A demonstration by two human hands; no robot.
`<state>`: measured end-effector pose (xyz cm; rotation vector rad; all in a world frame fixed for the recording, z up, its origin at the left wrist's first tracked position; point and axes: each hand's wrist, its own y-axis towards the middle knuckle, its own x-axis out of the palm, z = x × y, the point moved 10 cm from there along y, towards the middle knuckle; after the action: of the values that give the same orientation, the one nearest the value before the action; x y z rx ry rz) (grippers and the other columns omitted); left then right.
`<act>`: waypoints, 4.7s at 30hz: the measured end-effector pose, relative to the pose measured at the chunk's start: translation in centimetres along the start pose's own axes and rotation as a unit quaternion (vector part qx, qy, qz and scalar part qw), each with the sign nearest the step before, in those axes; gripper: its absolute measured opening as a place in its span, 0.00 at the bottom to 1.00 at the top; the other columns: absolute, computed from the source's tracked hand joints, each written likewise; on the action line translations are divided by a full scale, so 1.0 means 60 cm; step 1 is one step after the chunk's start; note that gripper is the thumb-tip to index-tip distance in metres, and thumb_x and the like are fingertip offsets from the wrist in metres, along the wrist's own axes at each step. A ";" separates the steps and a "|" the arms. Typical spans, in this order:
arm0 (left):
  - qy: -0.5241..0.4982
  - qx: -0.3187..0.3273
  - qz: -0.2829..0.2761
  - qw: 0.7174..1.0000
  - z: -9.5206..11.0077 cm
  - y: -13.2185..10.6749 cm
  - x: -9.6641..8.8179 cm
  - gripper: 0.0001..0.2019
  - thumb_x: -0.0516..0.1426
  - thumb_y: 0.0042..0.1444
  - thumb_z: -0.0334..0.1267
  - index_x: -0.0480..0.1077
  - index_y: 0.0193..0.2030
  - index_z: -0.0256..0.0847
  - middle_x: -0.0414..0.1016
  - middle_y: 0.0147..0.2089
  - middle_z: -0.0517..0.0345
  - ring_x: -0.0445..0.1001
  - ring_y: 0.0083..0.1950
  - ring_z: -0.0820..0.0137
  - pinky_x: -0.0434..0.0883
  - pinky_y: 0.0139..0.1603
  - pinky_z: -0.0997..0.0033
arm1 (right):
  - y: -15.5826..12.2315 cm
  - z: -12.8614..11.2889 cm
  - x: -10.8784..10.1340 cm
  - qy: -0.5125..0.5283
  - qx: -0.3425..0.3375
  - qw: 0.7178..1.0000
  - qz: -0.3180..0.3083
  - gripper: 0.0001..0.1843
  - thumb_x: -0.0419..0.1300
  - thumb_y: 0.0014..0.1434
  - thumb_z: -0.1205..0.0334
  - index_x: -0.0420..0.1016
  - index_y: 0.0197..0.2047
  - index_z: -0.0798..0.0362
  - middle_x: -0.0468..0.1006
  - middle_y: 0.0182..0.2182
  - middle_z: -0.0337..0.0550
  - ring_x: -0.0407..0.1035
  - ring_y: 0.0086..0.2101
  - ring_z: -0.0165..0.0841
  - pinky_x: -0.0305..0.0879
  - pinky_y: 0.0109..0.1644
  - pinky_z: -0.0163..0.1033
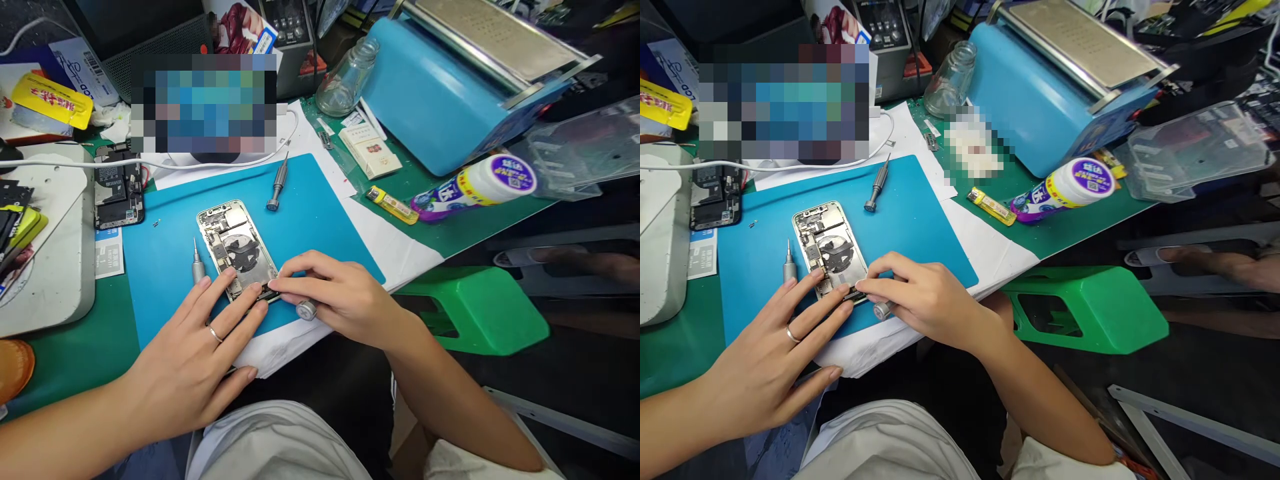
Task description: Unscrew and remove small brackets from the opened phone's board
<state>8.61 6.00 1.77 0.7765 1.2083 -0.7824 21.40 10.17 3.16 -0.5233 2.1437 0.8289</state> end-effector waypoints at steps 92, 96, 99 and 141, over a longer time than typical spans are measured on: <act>-0.146 -0.037 0.088 0.985 -0.009 -0.006 -0.023 0.14 0.54 0.71 0.36 0.75 0.58 0.40 0.80 0.51 0.59 0.72 0.55 0.67 0.52 0.76 0.56 | -0.023 -0.010 0.012 -0.099 -0.072 0.992 -0.029 0.12 0.63 0.65 0.68 0.74 0.52 0.60 0.75 0.26 0.41 0.64 0.25 0.31 0.55 0.28 0.41; -0.142 -0.028 0.086 0.986 -0.007 -0.009 -0.023 0.14 0.54 0.71 0.35 0.74 0.59 0.38 0.80 0.51 0.58 0.72 0.55 0.66 0.52 0.76 0.55 | -0.022 -0.009 0.009 -0.099 -0.061 0.993 -0.026 0.10 0.62 0.67 0.67 0.75 0.51 0.59 0.75 0.26 0.40 0.65 0.25 0.30 0.56 0.28 0.40; -0.143 -0.027 0.083 0.986 -0.007 -0.008 -0.023 0.14 0.54 0.71 0.35 0.74 0.59 0.39 0.80 0.52 0.58 0.72 0.56 0.66 0.51 0.77 0.54 | -0.022 -0.006 0.009 -0.098 -0.053 0.993 -0.027 0.11 0.61 0.68 0.66 0.74 0.52 0.58 0.76 0.26 0.40 0.65 0.25 0.30 0.57 0.28 0.40; -0.031 0.124 0.138 0.982 0.051 -0.013 -0.057 0.18 0.59 0.64 0.33 0.71 0.57 0.24 0.75 0.30 0.58 0.71 0.31 0.69 0.64 0.29 0.65 | -0.013 -0.004 -0.015 -0.074 -0.009 0.994 0.084 0.31 0.59 0.65 0.37 0.78 0.47 0.60 0.76 0.32 0.46 0.72 0.31 0.34 0.69 0.32 0.38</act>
<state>8.88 3.34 5.57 1.0914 0.9320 -0.7270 22.29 9.54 3.65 -0.2827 2.0642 0.9494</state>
